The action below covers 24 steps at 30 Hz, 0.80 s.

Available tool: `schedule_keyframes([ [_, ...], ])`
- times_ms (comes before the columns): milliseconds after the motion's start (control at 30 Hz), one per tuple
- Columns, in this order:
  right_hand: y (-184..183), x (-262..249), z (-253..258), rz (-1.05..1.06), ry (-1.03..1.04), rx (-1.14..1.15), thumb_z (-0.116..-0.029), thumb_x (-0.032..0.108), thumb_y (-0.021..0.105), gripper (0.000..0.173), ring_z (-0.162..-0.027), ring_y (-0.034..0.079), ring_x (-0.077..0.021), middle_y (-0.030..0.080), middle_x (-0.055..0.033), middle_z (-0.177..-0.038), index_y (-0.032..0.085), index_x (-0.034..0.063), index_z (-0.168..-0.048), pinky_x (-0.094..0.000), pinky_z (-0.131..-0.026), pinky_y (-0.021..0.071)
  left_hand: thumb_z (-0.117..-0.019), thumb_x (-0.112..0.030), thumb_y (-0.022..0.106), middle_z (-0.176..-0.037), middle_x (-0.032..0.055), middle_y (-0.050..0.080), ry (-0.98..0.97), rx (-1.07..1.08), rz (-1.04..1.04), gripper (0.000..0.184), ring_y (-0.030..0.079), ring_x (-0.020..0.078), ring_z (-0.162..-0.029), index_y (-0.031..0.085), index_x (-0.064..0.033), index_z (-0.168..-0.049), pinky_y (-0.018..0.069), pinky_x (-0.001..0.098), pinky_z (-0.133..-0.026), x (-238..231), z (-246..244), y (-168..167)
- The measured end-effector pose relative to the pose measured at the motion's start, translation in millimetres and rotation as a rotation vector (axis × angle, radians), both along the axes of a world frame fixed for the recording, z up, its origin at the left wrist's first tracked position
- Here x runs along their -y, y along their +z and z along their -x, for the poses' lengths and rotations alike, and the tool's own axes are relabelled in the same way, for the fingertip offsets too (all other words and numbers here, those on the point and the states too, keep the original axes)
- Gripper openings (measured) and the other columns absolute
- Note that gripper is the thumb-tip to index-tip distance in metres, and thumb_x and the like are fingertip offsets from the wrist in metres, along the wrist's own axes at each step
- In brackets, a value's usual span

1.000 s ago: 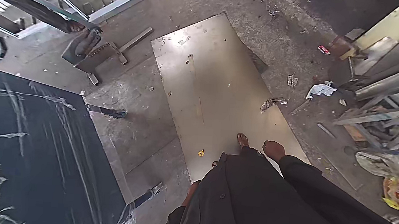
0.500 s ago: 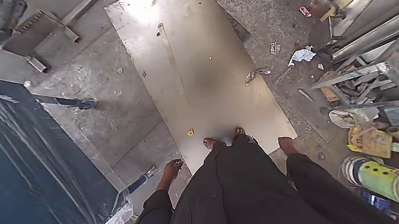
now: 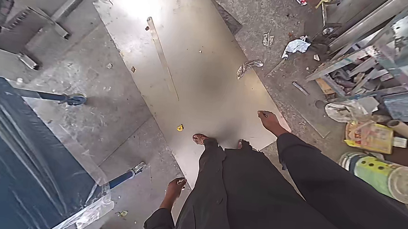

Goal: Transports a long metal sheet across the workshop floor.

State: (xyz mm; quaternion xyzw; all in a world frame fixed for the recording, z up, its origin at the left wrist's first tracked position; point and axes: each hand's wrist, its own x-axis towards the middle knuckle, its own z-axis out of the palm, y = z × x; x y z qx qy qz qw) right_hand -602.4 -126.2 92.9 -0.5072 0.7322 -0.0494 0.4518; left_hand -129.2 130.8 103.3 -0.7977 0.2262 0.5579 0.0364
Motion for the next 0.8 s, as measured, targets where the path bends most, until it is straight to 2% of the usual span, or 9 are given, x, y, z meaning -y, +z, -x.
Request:
schedule_keyframes([
  [100,-19.3,-68.8,46.1,-0.183,0.008,0.002,-0.1111,0.037,0.041,0.046,-0.121,0.064,-0.0316,0.070,-0.0185,-0.126,0.070,0.0043,-0.127,-0.0518,-0.108,0.0448,-0.1054,-0.021,0.062,-0.123,0.0233,0.069,-0.078,-0.031,0.009,0.035,0.068,0.0338,-0.113,0.065,0.0026,-0.130,0.0508,0.0510,-0.103,-8.5,68.4,0.5],
  [200,-28.4,-144.6,98.7,-0.389,0.019,-0.128,-0.1083,0.038,0.043,0.047,-0.123,0.063,-0.0378,0.068,-0.0233,-0.126,0.071,0.0027,-0.122,-0.0599,-0.106,0.0451,-0.1087,-0.030,0.052,-0.131,0.0169,0.069,-0.373,-0.014,-0.004,0.036,0.064,0.0330,-0.126,0.067,-0.0081,-0.134,0.0460,0.0563,-0.111,-18.0,116.4,-1.6],
  [267,-25.7,-178.8,131.0,-0.505,0.002,-0.184,-0.1086,0.040,0.043,0.049,-0.130,0.059,-0.0401,0.065,-0.0244,-0.134,0.069,0.0040,-0.129,-0.0634,-0.109,0.0421,-0.1095,-0.027,0.048,-0.134,0.0158,0.068,-0.464,-0.004,0.011,0.036,0.062,0.0338,-0.129,0.066,-0.0104,-0.136,0.0445,0.0575,-0.112,-18.5,136.5,13.7],
  [367,-31.8,-215.8,175.4,-0.454,-0.122,-0.196,-0.1105,0.038,0.040,0.048,-0.131,0.058,-0.0407,0.064,-0.0246,-0.136,0.066,0.0046,-0.133,-0.0629,-0.110,0.0417,-0.1077,-0.028,0.055,-0.131,0.0185,0.069,-0.392,-0.052,0.023,0.037,0.063,0.0341,-0.126,0.065,-0.0055,-0.135,0.0447,0.0554,-0.111,-27.7,144.1,27.0],
  [433,-26.2,-219.9,186.5,-0.370,-0.236,-0.230,-0.1117,0.034,0.038,0.047,-0.133,0.056,-0.0416,0.062,-0.0257,-0.138,0.064,0.0037,-0.136,-0.0620,-0.111,0.0405,-0.1068,-0.028,0.057,-0.131,0.0210,0.067,-0.350,-0.063,0.014,0.039,0.063,0.0344,-0.126,0.064,-0.0020,-0.135,0.0440,0.0540,-0.112,-37.1,140.2,27.3],
  [500,-19.8,-211.9,188.4,-0.336,-0.292,-0.296,-0.1125,0.033,0.035,0.047,-0.136,0.054,-0.0409,0.060,-0.0258,-0.141,0.061,0.0032,-0.139,-0.0604,-0.113,0.0394,-0.1065,-0.028,0.058,-0.130,0.0226,0.067,-0.312,-0.052,0.006,0.040,0.063,0.0349,-0.125,0.063,0.0004,-0.135,0.0448,0.0533,-0.111,-47.5,136.6,26.0],
  [567,-17.6,-199.4,181.0,-0.340,-0.259,-0.338,-0.1132,0.032,0.032,0.049,-0.139,0.051,-0.0400,0.057,-0.0256,-0.145,0.059,0.0025,-0.141,-0.0581,-0.115,0.0375,-0.1063,-0.028,0.058,-0.130,0.0224,0.067,-0.261,-0.028,0.000,0.041,0.065,0.0343,-0.122,0.063,0.0003,-0.136,0.0461,0.0526,-0.110,-59.4,133.1,28.8],
  [700,-40.0,-175.5,138.2,-0.267,0.029,-0.325,-0.1126,0.035,0.031,0.050,-0.135,0.056,-0.0394,0.061,-0.0238,-0.140,0.062,0.0047,-0.137,-0.0594,-0.112,0.0410,-0.1058,-0.031,0.059,-0.127,0.0192,0.069,-0.110,0.023,0.062,0.040,0.068,0.0325,-0.116,0.064,-0.0042,-0.135,0.0503,0.0531,-0.105,-89.0,125.3,33.4],
  [800,-48.7,-167.0,76.1,-0.237,0.311,-0.173,-0.1118,0.034,0.032,0.050,-0.133,0.058,-0.0371,0.063,-0.0226,-0.137,0.063,0.0042,-0.136,-0.0569,-0.112,0.0422,-0.1061,-0.031,0.058,-0.124,0.0173,0.071,0.009,0.050,0.099,0.039,0.070,0.0299,-0.111,0.064,-0.0055,-0.135,0.0529,0.0517,-0.101,-125.7,128.6,41.1],
])
